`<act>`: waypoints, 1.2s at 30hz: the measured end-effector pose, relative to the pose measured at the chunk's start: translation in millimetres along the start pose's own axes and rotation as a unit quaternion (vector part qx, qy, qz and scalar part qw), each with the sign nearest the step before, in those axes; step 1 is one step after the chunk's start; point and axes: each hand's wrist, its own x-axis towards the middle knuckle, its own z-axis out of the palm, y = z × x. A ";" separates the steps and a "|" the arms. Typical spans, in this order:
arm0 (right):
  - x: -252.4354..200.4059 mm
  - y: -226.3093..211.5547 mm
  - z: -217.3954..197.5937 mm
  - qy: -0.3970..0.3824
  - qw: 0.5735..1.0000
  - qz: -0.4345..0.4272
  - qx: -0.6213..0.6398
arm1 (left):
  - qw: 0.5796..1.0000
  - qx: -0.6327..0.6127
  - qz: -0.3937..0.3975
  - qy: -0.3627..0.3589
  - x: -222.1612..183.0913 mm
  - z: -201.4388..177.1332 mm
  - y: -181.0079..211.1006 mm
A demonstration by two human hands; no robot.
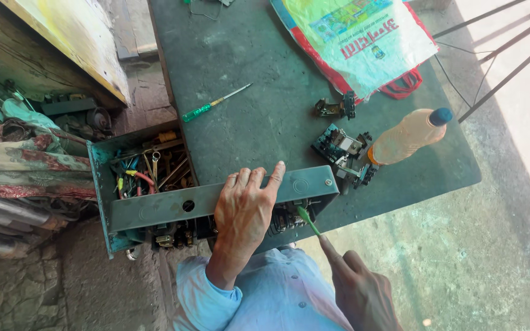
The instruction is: The person cleans the contacts of an electrical component using a toothbrush and a liquid from a plastic bottle. They scrub the contacts, apply the liquid, and continue scrubbing to remove residue.
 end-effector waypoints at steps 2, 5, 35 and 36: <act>-1.7 -0.7 3.2 0.046 0.998 -0.045 0.015 | 1.000 0.007 0.010 0.010 -4.9 0.4 0.9; -12.5 3.0 4.3 0.037 0.997 -0.066 0.010 | 1.000 -0.001 0.009 0.007 -5.9 1.9 0.9; 6.0 70.3 0.5 -0.032 0.994 -0.098 0.033 | 1.000 0.003 0.005 0.005 -6.1 0.4 1.8; 9.2 70.8 -2.8 -0.061 0.997 -0.040 0.001 | 1.000 0.005 0.002 0.012 -4.2 0.6 0.6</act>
